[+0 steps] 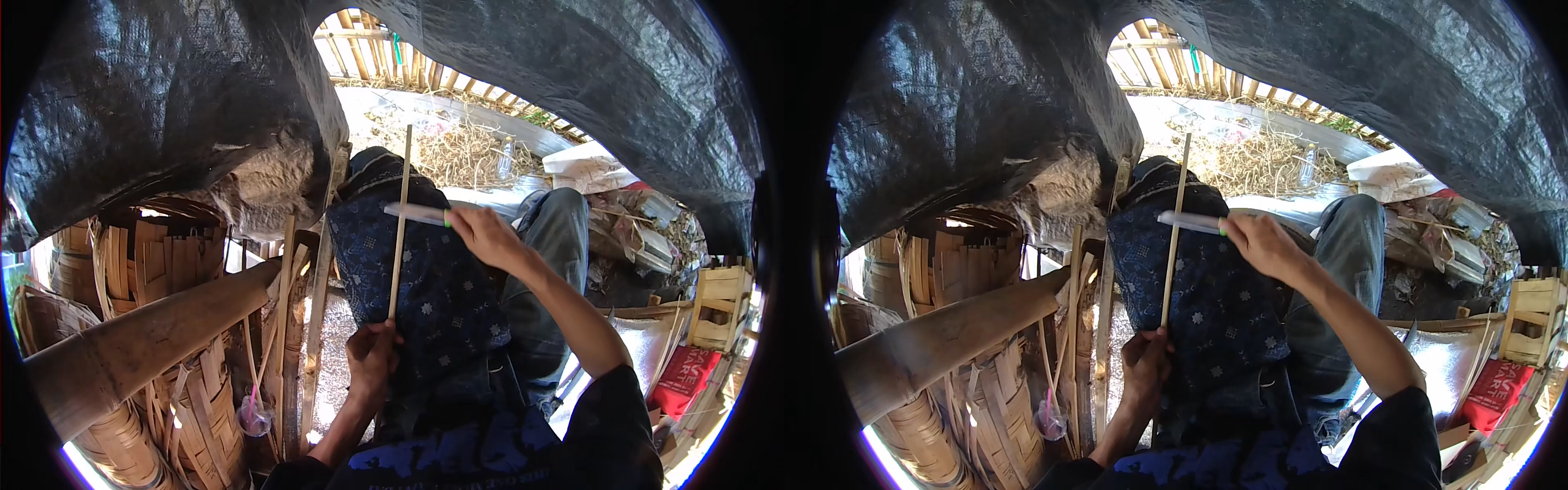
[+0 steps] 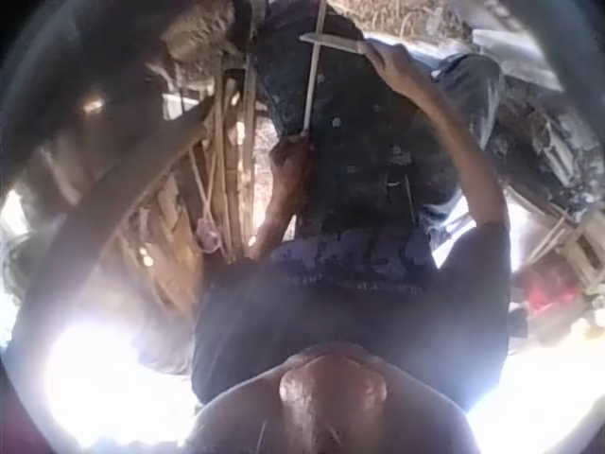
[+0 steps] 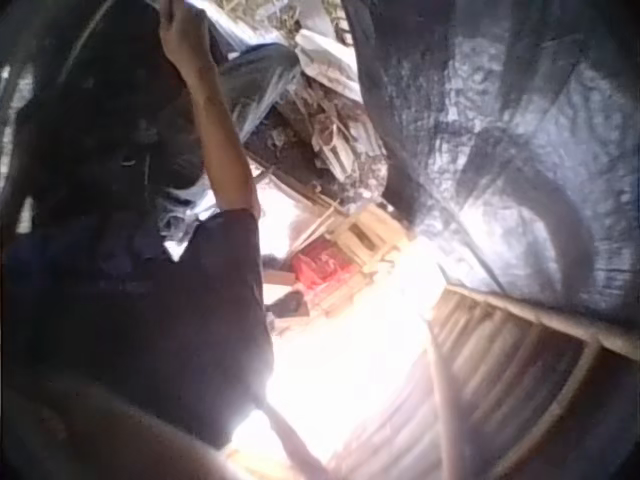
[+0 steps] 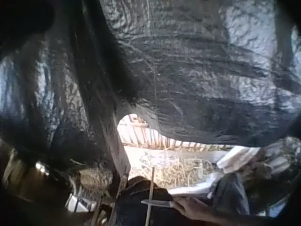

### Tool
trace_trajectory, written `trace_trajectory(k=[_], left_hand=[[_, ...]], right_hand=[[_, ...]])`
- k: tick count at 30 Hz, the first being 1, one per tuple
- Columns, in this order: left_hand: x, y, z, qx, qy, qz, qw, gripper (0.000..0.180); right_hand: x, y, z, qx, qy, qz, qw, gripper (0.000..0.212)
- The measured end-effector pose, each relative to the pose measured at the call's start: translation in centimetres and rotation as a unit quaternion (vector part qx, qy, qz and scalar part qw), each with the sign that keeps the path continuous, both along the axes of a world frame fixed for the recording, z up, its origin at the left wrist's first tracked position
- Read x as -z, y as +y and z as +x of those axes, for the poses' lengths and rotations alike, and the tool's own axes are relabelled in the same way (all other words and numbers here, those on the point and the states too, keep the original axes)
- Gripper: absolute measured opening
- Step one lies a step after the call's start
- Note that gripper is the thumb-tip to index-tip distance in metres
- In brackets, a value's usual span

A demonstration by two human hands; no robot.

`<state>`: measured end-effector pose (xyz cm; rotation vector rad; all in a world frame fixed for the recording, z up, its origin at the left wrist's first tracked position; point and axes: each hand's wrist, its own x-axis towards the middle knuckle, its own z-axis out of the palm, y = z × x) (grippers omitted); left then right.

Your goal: The person scrapes and shapes a thin wooden stick along its length using a knife.

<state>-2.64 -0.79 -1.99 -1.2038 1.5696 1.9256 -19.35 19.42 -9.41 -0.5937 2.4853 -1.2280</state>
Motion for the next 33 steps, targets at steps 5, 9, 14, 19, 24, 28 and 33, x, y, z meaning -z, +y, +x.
trace_trajectory(k=[5,9,14,19,24,28,33], left_hand=[[0.4,-0.3,0.2,0.004,0.021,-0.002,1.000,0.021],[0.3,0.0,0.3,0.007,0.024,-0.007,1.000,0.021],[0.9,-0.2,0.7,-0.012,0.031,0.003,0.999,0.021],[0.6,-0.2,0.5,-0.013,0.022,0.006,1.000,0.020],[0.7,-0.1,0.4,-0.017,0.021,0.011,1.000,0.020],[0.6,-0.1,0.3,-0.014,0.020,0.007,1.000,0.020],[0.3,-0.1,0.3,-0.003,0.019,0.009,1.000,0.019]], right_hand=[[2.5,-0.5,-4.4,0.115,0.115,0.002,0.987,0.026],[2.7,-0.1,-7.3,0.119,0.148,0.041,0.981,0.025],[1.6,0.1,-7.6,0.086,0.075,0.054,0.992,0.030],[1.6,0.7,-6.3,0.030,0.025,0.048,0.998,0.032],[1.9,0.4,-4.5,0.040,0.066,-0.024,0.997,0.034],[1.3,0.7,-4.5,0.041,0.005,0.005,0.999,0.034],[1.0,1.1,-6.0,0.015,-0.006,0.017,1.000,0.039]])
